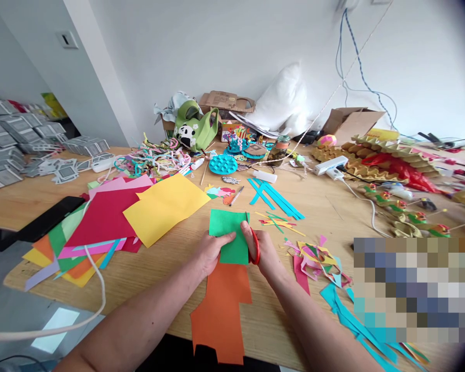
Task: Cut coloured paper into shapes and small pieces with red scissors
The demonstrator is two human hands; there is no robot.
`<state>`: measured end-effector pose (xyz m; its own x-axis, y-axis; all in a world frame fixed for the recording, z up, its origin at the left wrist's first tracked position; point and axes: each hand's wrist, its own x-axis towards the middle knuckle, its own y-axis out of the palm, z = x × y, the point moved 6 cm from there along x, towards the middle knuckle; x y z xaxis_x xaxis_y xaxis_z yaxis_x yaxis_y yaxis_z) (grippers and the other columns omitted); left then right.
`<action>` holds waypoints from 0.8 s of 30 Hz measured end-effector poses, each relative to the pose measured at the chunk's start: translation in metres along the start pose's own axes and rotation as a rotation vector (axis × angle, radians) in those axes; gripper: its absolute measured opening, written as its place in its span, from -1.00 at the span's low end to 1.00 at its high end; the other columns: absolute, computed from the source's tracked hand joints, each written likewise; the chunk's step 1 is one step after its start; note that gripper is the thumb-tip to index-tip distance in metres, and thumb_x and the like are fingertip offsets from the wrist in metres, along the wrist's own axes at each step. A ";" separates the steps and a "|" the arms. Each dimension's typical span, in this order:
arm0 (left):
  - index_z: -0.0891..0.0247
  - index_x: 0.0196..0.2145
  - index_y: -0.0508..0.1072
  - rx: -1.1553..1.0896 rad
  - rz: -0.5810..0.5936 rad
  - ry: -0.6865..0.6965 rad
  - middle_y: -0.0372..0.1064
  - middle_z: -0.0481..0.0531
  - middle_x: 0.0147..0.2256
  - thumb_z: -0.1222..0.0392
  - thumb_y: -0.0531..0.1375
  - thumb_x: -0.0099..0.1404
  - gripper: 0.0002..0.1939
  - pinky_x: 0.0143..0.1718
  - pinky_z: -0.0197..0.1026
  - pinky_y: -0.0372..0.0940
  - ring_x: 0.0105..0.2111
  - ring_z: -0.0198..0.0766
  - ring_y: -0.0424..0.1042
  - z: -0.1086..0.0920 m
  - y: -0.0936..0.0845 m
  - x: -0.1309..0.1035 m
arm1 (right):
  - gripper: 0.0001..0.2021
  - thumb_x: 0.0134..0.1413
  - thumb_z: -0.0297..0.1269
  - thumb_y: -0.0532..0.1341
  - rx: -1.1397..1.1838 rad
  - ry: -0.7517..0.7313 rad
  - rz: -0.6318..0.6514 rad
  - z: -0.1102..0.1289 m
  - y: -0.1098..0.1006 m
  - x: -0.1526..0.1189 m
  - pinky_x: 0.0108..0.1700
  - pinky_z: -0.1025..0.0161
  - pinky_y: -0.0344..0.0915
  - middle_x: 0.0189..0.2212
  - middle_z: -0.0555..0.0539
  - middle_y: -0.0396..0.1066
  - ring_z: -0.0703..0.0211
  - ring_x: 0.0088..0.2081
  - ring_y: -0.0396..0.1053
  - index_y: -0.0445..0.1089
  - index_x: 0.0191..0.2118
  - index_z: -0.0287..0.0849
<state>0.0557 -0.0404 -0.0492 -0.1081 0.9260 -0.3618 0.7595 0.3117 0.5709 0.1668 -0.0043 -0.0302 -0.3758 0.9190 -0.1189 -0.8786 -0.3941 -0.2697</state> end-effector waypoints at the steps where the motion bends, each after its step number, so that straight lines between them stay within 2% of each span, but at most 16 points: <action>1: 0.34 -0.21 0.56 0.008 0.002 0.003 0.49 0.24 -0.12 0.23 0.44 -0.15 -0.54 0.00 0.04 0.35 -0.05 0.10 0.44 0.000 0.000 0.000 | -0.37 0.09 0.26 0.00 -0.008 0.008 -0.001 0.000 0.000 0.000 -0.66 0.32 0.02 -0.83 -0.01 0.16 0.27 -0.74 0.14 0.14 -0.74 -0.16; 6: 0.34 -0.20 0.55 0.064 0.011 0.054 0.51 0.22 -0.15 0.19 0.41 -0.07 -0.58 -0.04 0.05 0.36 -0.10 0.09 0.47 0.000 -0.004 0.002 | -0.39 0.05 0.27 0.03 -0.010 0.009 -0.007 0.003 -0.001 -0.003 -0.66 0.32 -0.01 -0.83 0.01 0.12 0.27 -0.74 0.12 0.12 -0.73 -0.15; 10: 0.34 -0.18 0.55 0.040 0.038 0.077 0.52 0.19 -0.16 0.25 0.36 -0.04 -0.61 -0.05 0.06 0.36 -0.10 0.10 0.46 -0.003 -0.001 -0.001 | -0.41 0.01 0.28 0.07 0.046 -0.009 0.007 0.009 0.001 -0.007 -0.65 0.32 -0.08 -0.80 0.05 0.06 0.31 -0.71 0.04 0.08 -0.70 -0.14; 15: 0.34 -0.16 0.54 -0.058 0.105 -0.006 0.51 0.17 -0.14 0.33 0.30 -0.06 -0.59 0.00 0.04 0.32 -0.01 0.10 0.40 -0.004 0.008 -0.006 | -0.41 -0.04 0.31 0.09 0.123 -0.034 0.042 0.019 0.003 -0.011 -0.62 0.32 -0.11 -0.72 0.06 0.05 0.34 -0.66 -0.03 0.08 -0.68 -0.15; 24: 0.36 -0.15 0.52 -0.090 0.119 -0.074 0.51 0.18 -0.14 0.34 0.27 -0.02 -0.60 0.00 0.04 0.30 -0.03 0.08 0.41 0.001 0.004 -0.002 | -0.41 -0.02 0.30 0.08 0.138 -0.066 0.050 0.016 0.003 -0.009 -0.65 0.30 -0.08 -0.77 0.04 0.06 0.32 -0.70 -0.01 0.09 -0.71 -0.13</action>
<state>0.0593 -0.0409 -0.0472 0.0293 0.9401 -0.3396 0.7032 0.2221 0.6755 0.1629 -0.0134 -0.0150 -0.4344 0.8984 -0.0649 -0.8889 -0.4392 -0.1301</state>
